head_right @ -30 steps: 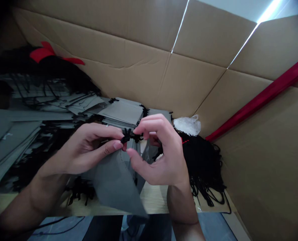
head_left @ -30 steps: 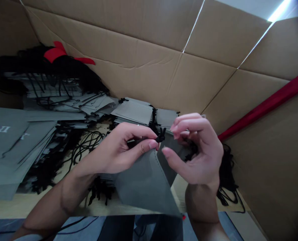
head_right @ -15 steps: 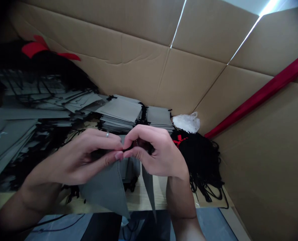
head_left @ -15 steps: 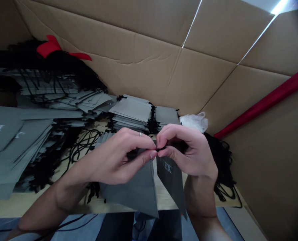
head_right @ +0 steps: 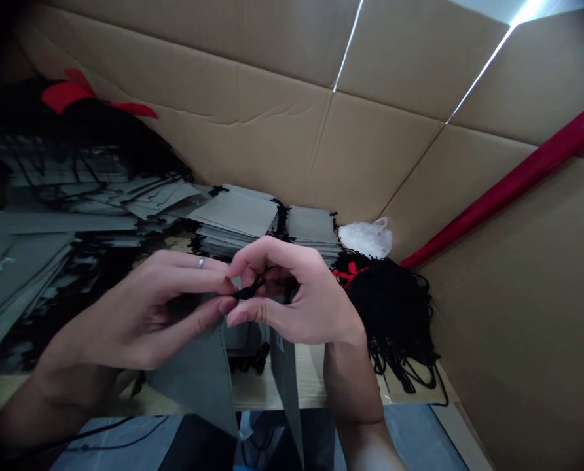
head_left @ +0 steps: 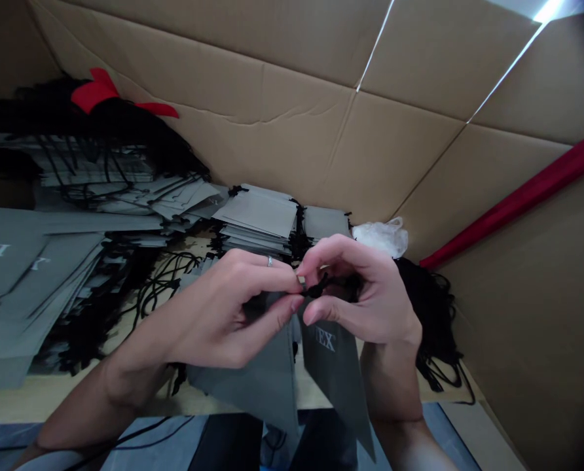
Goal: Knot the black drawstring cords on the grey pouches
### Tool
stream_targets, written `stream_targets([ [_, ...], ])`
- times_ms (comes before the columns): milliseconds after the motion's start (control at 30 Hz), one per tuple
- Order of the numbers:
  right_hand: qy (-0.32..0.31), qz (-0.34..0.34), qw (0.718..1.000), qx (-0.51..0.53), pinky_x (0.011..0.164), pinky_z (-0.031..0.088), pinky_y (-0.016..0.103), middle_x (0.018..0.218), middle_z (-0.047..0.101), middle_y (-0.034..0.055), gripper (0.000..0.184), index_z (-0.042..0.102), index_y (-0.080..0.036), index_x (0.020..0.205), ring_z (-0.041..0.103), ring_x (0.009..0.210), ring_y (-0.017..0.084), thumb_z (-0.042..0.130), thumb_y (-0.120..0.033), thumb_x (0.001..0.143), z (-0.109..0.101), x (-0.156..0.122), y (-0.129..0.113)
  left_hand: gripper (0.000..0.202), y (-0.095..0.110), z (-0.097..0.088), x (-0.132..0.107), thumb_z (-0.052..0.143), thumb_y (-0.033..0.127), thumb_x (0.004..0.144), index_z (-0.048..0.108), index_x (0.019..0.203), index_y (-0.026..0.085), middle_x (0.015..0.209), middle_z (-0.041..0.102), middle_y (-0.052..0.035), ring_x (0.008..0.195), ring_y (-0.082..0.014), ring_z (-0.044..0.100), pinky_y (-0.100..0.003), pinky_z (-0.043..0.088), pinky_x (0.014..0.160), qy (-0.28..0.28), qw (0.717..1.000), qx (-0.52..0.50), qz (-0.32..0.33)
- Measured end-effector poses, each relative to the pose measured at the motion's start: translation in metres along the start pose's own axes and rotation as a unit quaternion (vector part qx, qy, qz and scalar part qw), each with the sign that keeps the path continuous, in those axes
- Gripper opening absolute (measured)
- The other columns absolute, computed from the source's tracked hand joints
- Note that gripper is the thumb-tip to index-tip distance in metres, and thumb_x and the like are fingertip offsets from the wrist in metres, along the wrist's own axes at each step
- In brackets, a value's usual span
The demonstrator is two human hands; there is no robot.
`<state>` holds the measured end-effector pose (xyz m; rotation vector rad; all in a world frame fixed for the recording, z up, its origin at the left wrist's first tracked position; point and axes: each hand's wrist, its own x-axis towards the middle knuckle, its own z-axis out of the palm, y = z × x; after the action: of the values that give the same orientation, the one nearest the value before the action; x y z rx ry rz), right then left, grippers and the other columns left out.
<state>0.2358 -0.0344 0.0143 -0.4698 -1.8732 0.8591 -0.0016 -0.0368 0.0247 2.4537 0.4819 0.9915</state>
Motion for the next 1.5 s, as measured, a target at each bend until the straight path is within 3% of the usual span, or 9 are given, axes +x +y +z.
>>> stream_targets([
  [300, 0.011, 0.002, 0.998, -0.057, 0.058, 0.050, 0.022, 0.084, 0.075, 0.0002, 0.024, 0.079, -0.018, 0.091, 0.065, 0.069, 0.011, 0.103, -0.023, 0.088, -0.005, -0.004, -0.004, 0.028, -0.003, 0.011, 0.001, 0.052, 0.011, 0.112, 0.055, 0.086, 0.020, 0.070, 0.052, 0.0067, 0.061, -0.0087, 0.044, -0.029, 0.033, 0.059, 0.000, 1.000, 0.031, 0.004],
  [533, 0.035, 0.001, 0.999, 0.041, 0.059, 0.055, 0.024, 0.077, 0.076, 0.0019, 0.023, 0.078, -0.017, 0.082, 0.069, 0.067, 0.014, 0.101, -0.018, 0.086, 0.001, 0.000, -0.002, 0.034, 0.000, 0.026, 0.002, 0.051, 0.004, 0.102, 0.039, 0.077, 0.023, 0.067, 0.040, 0.0055, 0.062, -0.0129, 0.035, -0.034, 0.031, 0.060, 0.060, 0.996, -0.011, 0.064],
  [833, 0.041, -0.035, 0.992, 0.118, 0.062, 0.059, 0.025, 0.074, 0.076, 0.0022, 0.022, 0.073, -0.016, 0.077, 0.070, 0.066, 0.014, 0.089, -0.012, 0.092, 0.009, 0.004, 0.001, 0.037, 0.000, 0.025, -0.001, 0.055, 0.001, 0.100, 0.033, 0.081, 0.024, 0.069, 0.034, 0.0067, 0.063, -0.0116, 0.033, -0.031, 0.035, 0.060, 0.052, 0.991, -0.058, 0.109],
  [967, 0.073, -0.043, 0.996, 0.035, 0.065, 0.057, 0.024, 0.083, 0.074, 0.0010, 0.020, 0.075, -0.018, 0.089, 0.068, 0.074, 0.014, 0.088, -0.004, 0.086, 0.004, 0.000, -0.001, 0.035, 0.000, 0.019, 0.003, 0.059, 0.013, 0.109, 0.049, 0.077, 0.021, 0.066, 0.044, 0.0065, 0.060, -0.0089, 0.039, -0.027, 0.035, 0.057, 0.069, 0.996, -0.027, 0.041],
  [1033, 0.084, -0.018, 0.996, -0.022, 0.069, 0.059, 0.025, 0.098, 0.072, 0.0027, 0.033, 0.075, -0.021, 0.106, 0.068, 0.084, 0.015, 0.088, -0.002, 0.082, 0.002, -0.005, -0.004, 0.033, -0.002, 0.016, 0.007, 0.059, 0.019, 0.111, 0.062, 0.078, 0.019, 0.064, 0.053, 0.0060, 0.058, -0.0079, 0.045, -0.024, 0.037, 0.055, 0.093, 0.995, -0.028, -0.013],
  [1133, 0.077, -0.005, 0.993, -0.086, 0.079, 0.060, 0.030, 0.123, 0.062, 0.0063, 0.058, 0.063, -0.026, 0.130, 0.065, 0.099, 0.019, 0.076, -0.002, 0.078, 0.003, -0.010, -0.006, 0.033, -0.007, 0.013, 0.012, 0.061, 0.024, 0.112, 0.076, 0.084, 0.018, 0.064, 0.063, 0.0054, 0.056, -0.0072, 0.052, -0.019, 0.037, 0.050, 0.140, 0.985, -0.063, -0.073],
  [1267, 0.074, -0.043, 0.986, -0.143, 0.084, 0.058, 0.035, 0.133, 0.051, 0.0065, 0.075, 0.045, -0.030, 0.136, 0.058, 0.102, 0.019, 0.063, 0.002, 0.071, 0.010, -0.012, -0.002, 0.024, -0.017, 0.016, 0.015, 0.076, 0.035, 0.109, 0.084, 0.097, 0.016, 0.068, 0.076, 0.0024, 0.053, -0.0082, 0.060, -0.016, 0.039, 0.044, 0.133, 0.963, -0.194, -0.128],
  [1400, 0.076, -0.060, 0.975, -0.199, 0.093, 0.059, 0.041, 0.136, 0.047, 0.0087, 0.080, 0.039, -0.030, 0.136, 0.054, 0.115, 0.023, 0.062, 0.002, 0.066, 0.017, -0.011, -0.002, 0.028, -0.016, 0.024, 0.015, 0.102, 0.036, 0.089, 0.090, 0.107, 0.018, 0.091, 0.090, -0.0033, 0.076, -0.0160, 0.083, -0.016, 0.064, 0.065, 0.144, 0.910, -0.339, -0.192],
  [1500, 0.056, -0.070, 0.972, -0.216, 0.092, 0.058, 0.043, 0.135, 0.045, 0.0104, 0.081, 0.036, -0.029, 0.136, 0.052, 0.121, 0.026, 0.061, -0.001, 0.065, 0.021, -0.011, -0.005, 0.026, -0.010, 0.030, 0.014, 0.105, 0.025, 0.083, 0.093, 0.105, 0.022, 0.102, 0.092, -0.0020, 0.093, -0.0179, 0.088, -0.018, 0.070, 0.083, 0.151, 0.897, -0.364, -0.199],
])
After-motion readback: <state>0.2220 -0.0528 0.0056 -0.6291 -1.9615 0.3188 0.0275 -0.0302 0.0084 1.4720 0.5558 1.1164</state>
